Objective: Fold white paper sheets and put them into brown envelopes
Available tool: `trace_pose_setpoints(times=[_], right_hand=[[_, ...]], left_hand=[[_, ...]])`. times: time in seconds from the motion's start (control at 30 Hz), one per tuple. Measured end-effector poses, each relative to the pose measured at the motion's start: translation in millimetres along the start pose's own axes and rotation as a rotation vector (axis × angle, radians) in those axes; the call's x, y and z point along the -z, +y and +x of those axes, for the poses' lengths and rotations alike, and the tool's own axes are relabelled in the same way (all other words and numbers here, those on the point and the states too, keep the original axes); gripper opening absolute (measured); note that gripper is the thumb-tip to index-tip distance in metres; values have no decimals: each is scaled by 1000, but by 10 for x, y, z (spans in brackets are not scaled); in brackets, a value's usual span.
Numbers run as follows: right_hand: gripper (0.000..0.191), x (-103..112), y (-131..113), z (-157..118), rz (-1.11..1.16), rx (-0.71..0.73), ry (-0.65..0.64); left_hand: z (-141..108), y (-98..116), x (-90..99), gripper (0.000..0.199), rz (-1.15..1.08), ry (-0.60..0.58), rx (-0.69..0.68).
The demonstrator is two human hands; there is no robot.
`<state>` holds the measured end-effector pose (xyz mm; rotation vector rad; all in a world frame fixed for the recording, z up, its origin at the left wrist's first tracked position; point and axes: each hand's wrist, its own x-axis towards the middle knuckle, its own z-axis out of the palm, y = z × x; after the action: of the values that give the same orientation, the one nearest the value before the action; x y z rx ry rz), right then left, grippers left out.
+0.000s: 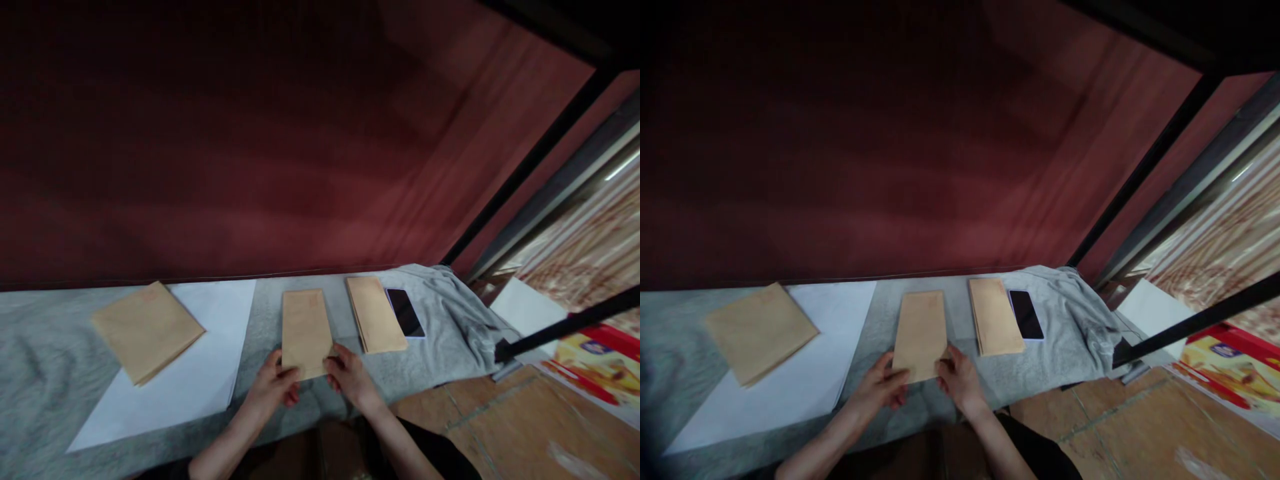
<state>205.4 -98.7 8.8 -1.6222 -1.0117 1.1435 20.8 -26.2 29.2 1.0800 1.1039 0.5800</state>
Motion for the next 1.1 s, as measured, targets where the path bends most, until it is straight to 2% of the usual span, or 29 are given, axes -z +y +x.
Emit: trace_pose_setpoints(times=[0.07, 0.23, 0.37, 0.57, 0.63, 0.7, 0.8, 0.87, 0.97, 1.03, 1.1], right_hand=[[23, 1, 6, -17, -153, 33, 57], [40, 48, -2, -23, -444, 71, 115], [43, 40, 9, -29, -605, 73, 137], [48, -24, 3, -76, -787, 73, 239], [49, -23, -7, -97, -866, 69, 247], [47, -25, -8, -122, -927, 125, 280], [43, -84, 18, -176, -1003, 303, 329], [43, -173, 62, -224, -1013, 443, 285], [53, -332, 185, -302, -962, 659, 137], [59, -409, 293, -341, -962, 741, 79], [61, -443, 390, -362, -982, 790, 63]], left_hand=[[10, -51, -14, 73, 74, 11, 32], [-5, -93, -8, 95, 218, -2, 26], [-32, -32, 28, 93, 314, -13, 27], [-36, 2, 51, 91, 309, 23, -19], [-26, 2, 62, 84, 364, 42, -77], [-19, 17, 83, 73, 520, 64, -152], [-27, 58, 105, 50, 902, 129, -227], [-31, 75, 88, 36, 1062, 151, -298], [31, 56, 2, 37, 1094, 102, -540], [141, 19, -72, 42, 1098, 31, -696], [287, -24, -134, 46, 1151, -64, -778]])
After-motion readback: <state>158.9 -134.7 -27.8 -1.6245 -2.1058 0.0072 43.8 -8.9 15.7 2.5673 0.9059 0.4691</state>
